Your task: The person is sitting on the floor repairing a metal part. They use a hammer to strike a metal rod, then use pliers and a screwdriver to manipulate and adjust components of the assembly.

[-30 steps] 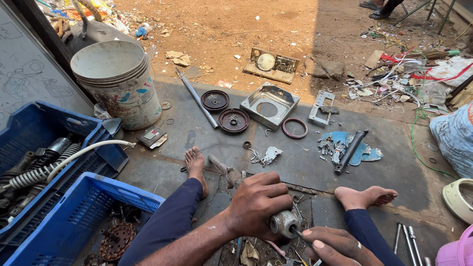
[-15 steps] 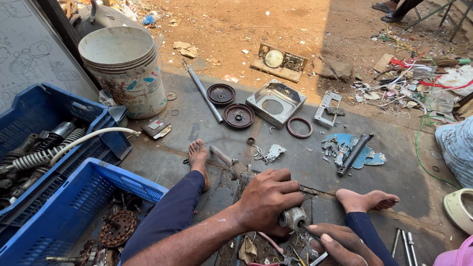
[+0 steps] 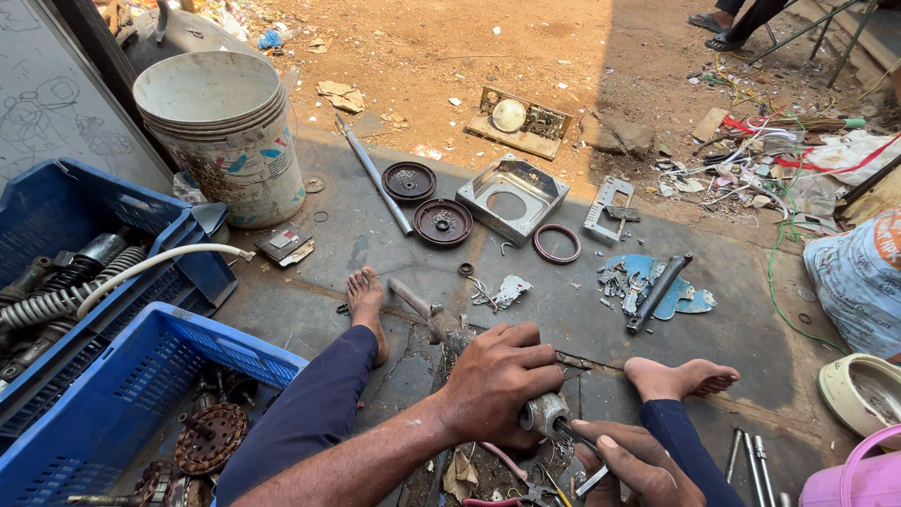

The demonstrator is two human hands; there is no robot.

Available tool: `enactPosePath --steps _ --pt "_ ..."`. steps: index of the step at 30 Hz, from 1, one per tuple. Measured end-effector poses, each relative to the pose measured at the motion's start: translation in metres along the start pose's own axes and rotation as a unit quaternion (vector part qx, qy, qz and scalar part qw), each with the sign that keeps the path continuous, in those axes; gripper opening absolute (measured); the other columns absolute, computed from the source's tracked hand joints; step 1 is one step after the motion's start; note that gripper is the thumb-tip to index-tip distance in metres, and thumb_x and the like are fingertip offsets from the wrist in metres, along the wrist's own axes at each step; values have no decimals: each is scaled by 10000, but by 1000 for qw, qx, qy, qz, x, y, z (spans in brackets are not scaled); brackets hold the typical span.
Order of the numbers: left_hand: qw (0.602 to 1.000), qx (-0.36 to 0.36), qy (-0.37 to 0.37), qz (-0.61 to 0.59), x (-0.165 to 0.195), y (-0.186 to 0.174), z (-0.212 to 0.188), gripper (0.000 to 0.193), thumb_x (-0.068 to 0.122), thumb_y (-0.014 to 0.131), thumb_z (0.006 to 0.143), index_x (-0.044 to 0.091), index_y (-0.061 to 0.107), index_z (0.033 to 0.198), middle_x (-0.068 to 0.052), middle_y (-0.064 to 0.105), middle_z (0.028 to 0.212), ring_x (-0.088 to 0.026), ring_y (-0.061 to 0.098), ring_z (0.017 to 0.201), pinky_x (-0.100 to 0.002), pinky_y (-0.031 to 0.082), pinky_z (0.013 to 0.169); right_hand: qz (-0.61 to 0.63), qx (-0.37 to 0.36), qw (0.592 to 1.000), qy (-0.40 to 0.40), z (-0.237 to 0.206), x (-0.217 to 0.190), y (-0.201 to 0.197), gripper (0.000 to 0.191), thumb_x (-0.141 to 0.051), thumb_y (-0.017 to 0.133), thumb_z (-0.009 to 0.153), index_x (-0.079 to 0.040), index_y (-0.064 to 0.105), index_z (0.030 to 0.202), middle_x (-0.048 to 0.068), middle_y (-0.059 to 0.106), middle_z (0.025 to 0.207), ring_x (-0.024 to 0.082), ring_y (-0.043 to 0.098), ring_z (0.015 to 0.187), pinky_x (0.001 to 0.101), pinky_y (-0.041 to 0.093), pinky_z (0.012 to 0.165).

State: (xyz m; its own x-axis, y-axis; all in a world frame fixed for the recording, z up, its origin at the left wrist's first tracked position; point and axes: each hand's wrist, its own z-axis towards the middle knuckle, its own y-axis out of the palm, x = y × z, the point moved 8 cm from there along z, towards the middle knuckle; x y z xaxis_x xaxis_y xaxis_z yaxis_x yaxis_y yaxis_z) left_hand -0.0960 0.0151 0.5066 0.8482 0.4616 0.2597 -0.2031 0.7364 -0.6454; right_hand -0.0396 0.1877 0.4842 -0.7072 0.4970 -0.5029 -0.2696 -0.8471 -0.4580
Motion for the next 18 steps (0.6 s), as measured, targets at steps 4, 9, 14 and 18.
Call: enactPosePath --steps 4,9,14,18 --pt "1000 -5 -6 2 1 1 -1 462 316 838 520 132 632 891 -20 595 930 -268 594 964 -437 481 761 -33 16 999 -29 -5 -4 4 398 -47 766 826 -169 561 1144 73 774 1024 179 778 955 341 623 864" --pt "1000 -16 -9 3 3 3 0 481 301 832 488 120 632 886 -27 590 919 -270 587 944 -436 482 749 24 1 999 -30 1 -7 3 372 -14 728 864 -156 569 1169 86 759 1064 205 791 1001 326 627 849" --pt "1000 6 0 2 7 -3 1 472 294 841 521 111 625 899 -31 591 942 -263 581 944 -431 480 764 23 -37 998 -49 4 -13 2 388 -14 719 862 -126 572 1203 107 749 1087 215 786 1035 329 631 842" --pt "1000 -8 -2 -24 8 -1 3 476 308 849 490 110 613 853 -40 590 901 -283 582 915 -438 480 746 73 -64 990 -103 -1 -13 -4 450 -1 761 878 -91 560 1271 136 746 1109 220 795 1056 344 642 869"
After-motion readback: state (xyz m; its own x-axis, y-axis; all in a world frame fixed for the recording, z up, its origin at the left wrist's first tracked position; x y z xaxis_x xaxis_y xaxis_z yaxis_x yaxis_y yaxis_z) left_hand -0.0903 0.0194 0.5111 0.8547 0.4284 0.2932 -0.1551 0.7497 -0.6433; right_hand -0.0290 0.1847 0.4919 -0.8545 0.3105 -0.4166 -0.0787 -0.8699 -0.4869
